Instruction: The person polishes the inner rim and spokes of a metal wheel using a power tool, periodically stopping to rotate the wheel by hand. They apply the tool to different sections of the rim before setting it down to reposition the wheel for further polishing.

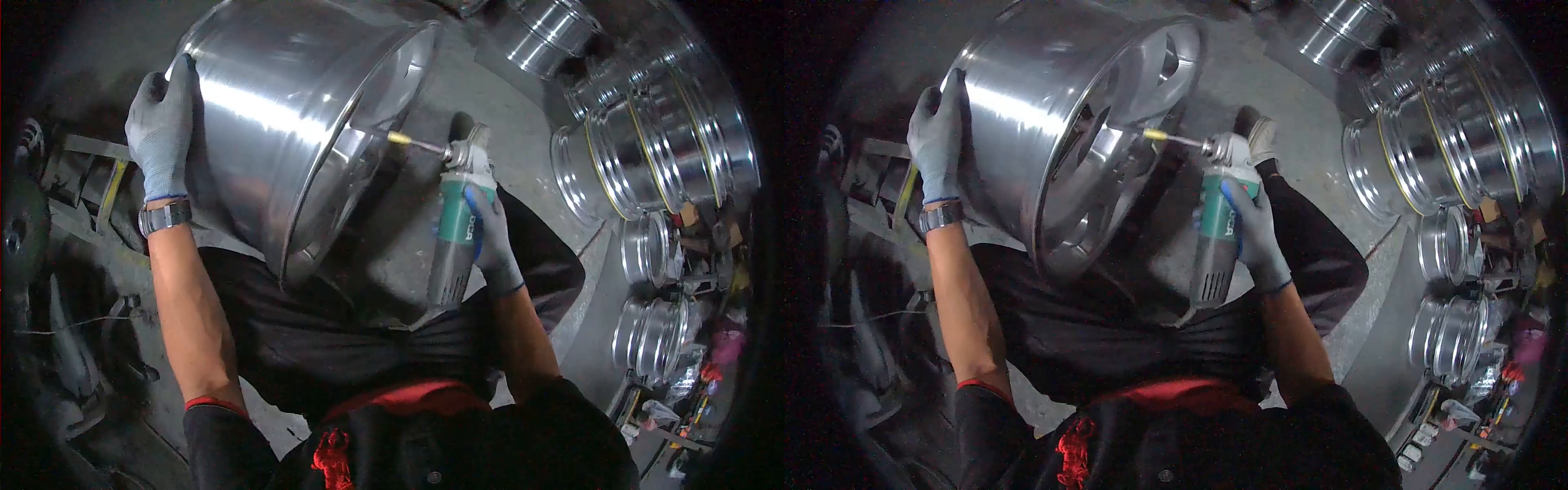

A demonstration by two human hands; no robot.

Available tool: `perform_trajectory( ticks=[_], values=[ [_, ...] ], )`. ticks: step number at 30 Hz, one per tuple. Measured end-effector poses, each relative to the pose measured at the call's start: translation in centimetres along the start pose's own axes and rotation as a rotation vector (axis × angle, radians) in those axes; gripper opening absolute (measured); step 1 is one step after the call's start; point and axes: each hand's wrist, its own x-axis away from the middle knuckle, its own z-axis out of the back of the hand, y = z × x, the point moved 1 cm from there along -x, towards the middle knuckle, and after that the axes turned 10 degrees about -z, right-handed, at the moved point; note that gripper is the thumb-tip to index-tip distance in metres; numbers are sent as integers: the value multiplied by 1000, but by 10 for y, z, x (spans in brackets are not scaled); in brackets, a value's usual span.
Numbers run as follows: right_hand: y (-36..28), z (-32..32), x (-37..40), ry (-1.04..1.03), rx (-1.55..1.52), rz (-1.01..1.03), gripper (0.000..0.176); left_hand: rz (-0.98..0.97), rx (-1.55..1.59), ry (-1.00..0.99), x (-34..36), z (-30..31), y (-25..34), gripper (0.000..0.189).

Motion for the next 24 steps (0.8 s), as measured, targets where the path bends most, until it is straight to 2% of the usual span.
perform_trajectory(
  ticks=[2,4,6,8,10,12,16,24],
  values=[
    [-5,-6,1,79,42,73,38,18,-1,-18,4,-1,-4,74],
    [-7,-7,1,100,57,124,37,-70,-40,66,7,-6,-4,68],
    [-13,-12,2,156,45,184,40,-64,-24,35,3,-4,7,69],
    [-7,-9,4,156,64,192,43,-56,-7,9,2,-2,16,71],
    [-6,-11,6,153,81,195,45,-82,-70,33,-3,-4,23,63],
    [-7,-15,9,201,57,165,49,-121,-47,32,-14,-13,24,60],
    [-10,-17,9,165,19,63,50,-167,-12,50,-20,-24,15,53],
    [-8,-32,14,248,61,187,52,-194,-41,104,-9,-15,12,44]
  ],
)
